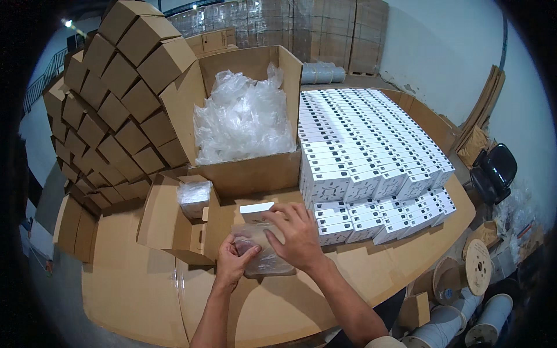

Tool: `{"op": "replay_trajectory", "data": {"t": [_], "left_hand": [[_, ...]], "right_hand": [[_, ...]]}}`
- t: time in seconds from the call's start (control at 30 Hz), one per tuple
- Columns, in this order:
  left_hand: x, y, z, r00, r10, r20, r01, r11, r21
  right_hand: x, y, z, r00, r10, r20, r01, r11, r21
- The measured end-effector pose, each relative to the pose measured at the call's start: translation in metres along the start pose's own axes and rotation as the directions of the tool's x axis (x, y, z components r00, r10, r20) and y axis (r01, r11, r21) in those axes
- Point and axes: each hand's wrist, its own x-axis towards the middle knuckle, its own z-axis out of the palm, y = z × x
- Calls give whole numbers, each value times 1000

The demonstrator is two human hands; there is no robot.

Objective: Insert smaller retail boxes into bubble-wrap sleeves and place them into larger shipping cartons.

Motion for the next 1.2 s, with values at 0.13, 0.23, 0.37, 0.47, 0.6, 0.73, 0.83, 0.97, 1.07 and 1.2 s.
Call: {"op": "replay_trajectory", "data": {"t": [0.13, 0.23, 0.37, 0.47, 0.6, 0.73, 0.83, 0.97, 1.07, 1.2], "left_hand": [[-1, 3, 1, 999, 39, -16, -37, 993, 110], [-1, 6, 1, 999, 28, -36, -24, 995, 99], [0, 4, 1, 998, 15, -63, -6, 990, 139], [0, 4, 0, 997, 38, -70, -26, 986, 165], [-1, 5, 1, 997, 59, -58, -46, 977, 211], [1, 2, 2, 997, 58, -59, -47, 984, 175], [1, 4, 3, 996, 13, -85, 4, 981, 193], [2, 0, 1, 991, 70, -118, -34, 959, 281], [1, 3, 3, 987, 106, -124, -60, 942, 330], [1, -2, 0, 981, 138, -135, -86, 939, 332]], "right_hand": [[-2, -1, 6, 998, -48, 47, 53, 992, -114], [-3, 2, 10, 994, -96, 61, 103, 985, -141], [-7, 7, 17, 983, -171, 60, 178, 975, -134], [0, -1, 16, 990, -124, 67, 132, 983, -129], [1, 4, 17, 988, -138, 66, 147, 977, -156], [1, 5, 15, 984, -164, 70, 173, 974, -146], [1, 6, 14, 981, -174, 89, 184, 975, -124], [0, 5, 13, 971, -189, 149, 202, 977, -76], [1, 6, 12, 948, -234, 218, 250, 967, -51], [9, 0, 10, 929, -137, 344, 125, 990, 58]]}}
